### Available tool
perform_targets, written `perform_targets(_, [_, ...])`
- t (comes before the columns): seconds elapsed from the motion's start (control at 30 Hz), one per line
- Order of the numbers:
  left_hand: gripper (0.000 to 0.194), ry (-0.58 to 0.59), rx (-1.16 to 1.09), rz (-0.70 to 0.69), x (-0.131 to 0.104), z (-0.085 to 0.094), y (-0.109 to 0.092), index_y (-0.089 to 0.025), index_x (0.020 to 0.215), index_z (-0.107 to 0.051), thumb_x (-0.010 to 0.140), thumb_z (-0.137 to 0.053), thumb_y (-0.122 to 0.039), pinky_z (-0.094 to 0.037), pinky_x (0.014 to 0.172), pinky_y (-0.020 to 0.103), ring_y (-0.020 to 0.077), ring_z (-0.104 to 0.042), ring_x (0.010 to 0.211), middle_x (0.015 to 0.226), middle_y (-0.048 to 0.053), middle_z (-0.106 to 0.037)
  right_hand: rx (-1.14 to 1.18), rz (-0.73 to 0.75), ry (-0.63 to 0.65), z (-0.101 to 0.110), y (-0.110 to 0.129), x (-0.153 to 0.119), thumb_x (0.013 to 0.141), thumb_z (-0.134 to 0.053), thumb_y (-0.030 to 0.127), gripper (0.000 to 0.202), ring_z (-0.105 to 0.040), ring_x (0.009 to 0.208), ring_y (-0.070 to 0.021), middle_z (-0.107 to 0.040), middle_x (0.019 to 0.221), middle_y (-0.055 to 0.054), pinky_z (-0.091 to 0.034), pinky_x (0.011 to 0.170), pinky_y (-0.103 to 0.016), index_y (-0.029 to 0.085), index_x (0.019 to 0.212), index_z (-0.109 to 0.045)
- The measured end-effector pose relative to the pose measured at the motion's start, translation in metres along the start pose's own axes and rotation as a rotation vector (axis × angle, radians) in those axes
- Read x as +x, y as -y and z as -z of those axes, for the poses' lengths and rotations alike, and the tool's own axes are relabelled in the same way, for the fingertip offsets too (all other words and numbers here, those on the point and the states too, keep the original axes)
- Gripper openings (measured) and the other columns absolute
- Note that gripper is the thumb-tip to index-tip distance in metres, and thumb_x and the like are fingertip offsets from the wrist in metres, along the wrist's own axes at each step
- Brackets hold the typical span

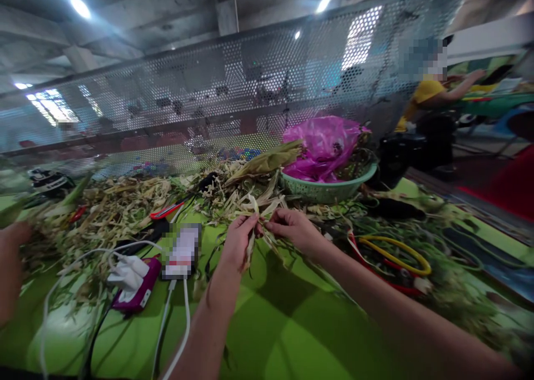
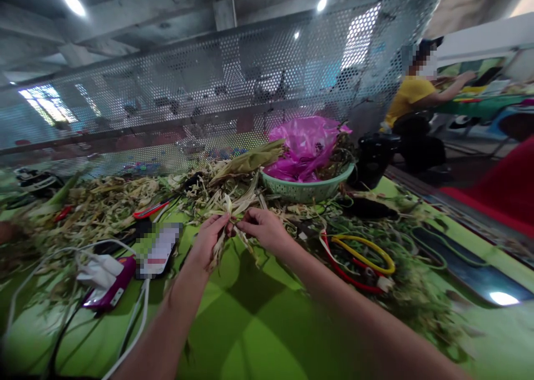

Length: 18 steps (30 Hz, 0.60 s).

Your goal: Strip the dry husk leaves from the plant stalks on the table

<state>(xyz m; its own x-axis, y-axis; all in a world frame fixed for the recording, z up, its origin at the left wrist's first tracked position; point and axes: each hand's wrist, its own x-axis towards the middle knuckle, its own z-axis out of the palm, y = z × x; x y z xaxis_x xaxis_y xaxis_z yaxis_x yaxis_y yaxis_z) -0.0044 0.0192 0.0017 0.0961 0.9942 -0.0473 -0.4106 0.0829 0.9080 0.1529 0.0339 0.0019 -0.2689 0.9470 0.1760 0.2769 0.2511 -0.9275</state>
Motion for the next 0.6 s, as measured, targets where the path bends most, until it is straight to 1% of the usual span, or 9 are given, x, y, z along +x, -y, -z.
perform_targets(0.07, [0.031, -0.001, 0.019, 0.009, 0.001, 0.002, -0.001, -0.015, 0.062, -0.058, 0.066, -0.075, -0.041, -0.036, 0.051, 0.021, 0.0071, -0.047, 0.049, 0.054, -0.004, -0.055, 0.061, 0.015, -0.031, -0.001, 0.001, -0.001, 0.073, -0.067, 0.047, 0.032, -0.042, 0.056, -0.0108, -0.051, 0.058, 0.004, -0.032, 0.055, -0.025, 0.017, 0.066, -0.057])
perform_targets(0.13, [0.03, 0.003, 0.06, 0.017, 0.001, 0.004, -0.001, -0.015, 0.068, -0.061, 0.067, -0.075, -0.042, -0.035, 0.052, 0.021, 0.0076, -0.048, 0.05, 0.055, -0.004, -0.057, 0.176, 0.026, -0.052, -0.001, 0.003, -0.002, 0.073, -0.067, 0.048, 0.031, -0.048, 0.062, -0.0123, -0.057, 0.067, 0.002, -0.037, 0.061, -0.026, 0.017, 0.073, -0.06])
perform_targets(0.2, [0.03, 0.023, 0.094, 0.038, 0.001, 0.006, 0.0, -0.015, 0.074, -0.063, 0.067, -0.074, -0.042, -0.035, 0.052, 0.021, 0.0079, -0.049, 0.052, 0.057, -0.003, -0.058, 0.292, 0.006, -0.081, 0.0, 0.006, -0.003, 0.073, -0.067, 0.047, 0.03, -0.051, 0.066, -0.0132, -0.06, 0.072, 0.0, -0.039, 0.064, -0.027, 0.017, 0.076, -0.062])
perform_targets(0.33, [0.029, 0.09, 0.127, 0.086, 0.0, 0.003, 0.002, -0.016, 0.083, -0.063, 0.069, -0.073, -0.04, -0.038, 0.055, 0.022, 0.009, -0.05, 0.053, 0.058, -0.003, -0.059, 0.407, -0.057, -0.13, 0.002, 0.011, -0.005, 0.069, -0.07, 0.041, 0.026, -0.05, 0.062, -0.0128, -0.058, 0.066, 0.001, -0.038, 0.063, -0.027, 0.017, 0.069, -0.062])
perform_targets(0.4, [0.027, 0.105, 0.168, 0.062, -0.001, 0.0, 0.002, -0.016, 0.085, -0.063, 0.071, -0.071, -0.037, -0.039, 0.056, 0.023, 0.0096, -0.05, 0.053, 0.058, -0.003, -0.058, 0.443, -0.069, -0.114, 0.002, 0.014, -0.006, 0.068, -0.071, 0.038, 0.023, -0.051, 0.062, -0.0128, -0.059, 0.067, 0.001, -0.039, 0.064, -0.028, 0.017, 0.071, -0.063])
perform_targets(0.5, [0.022, 0.144, 0.235, -0.022, -0.002, -0.003, 0.003, -0.015, 0.084, -0.065, 0.072, -0.069, -0.032, -0.04, 0.058, 0.023, 0.0098, -0.049, 0.056, 0.063, -0.001, -0.059, 0.449, -0.071, -0.104, 0.002, 0.015, -0.005, 0.067, -0.073, 0.037, 0.024, -0.052, 0.064, -0.0129, -0.062, 0.072, 0.0, -0.039, 0.065, -0.028, 0.018, 0.078, -0.064])
perform_targets(0.6, [0.016, 0.197, 0.278, -0.046, -0.003, -0.003, 0.004, -0.014, 0.08, -0.066, 0.075, -0.066, -0.03, -0.04, 0.058, 0.023, 0.0098, -0.049, 0.058, 0.066, 0.0, -0.059, 0.404, -0.041, -0.128, 0.002, 0.015, -0.005, 0.065, -0.075, 0.039, 0.025, -0.052, 0.065, -0.0132, -0.061, 0.07, 0.001, -0.04, 0.067, -0.029, 0.018, 0.075, -0.064])
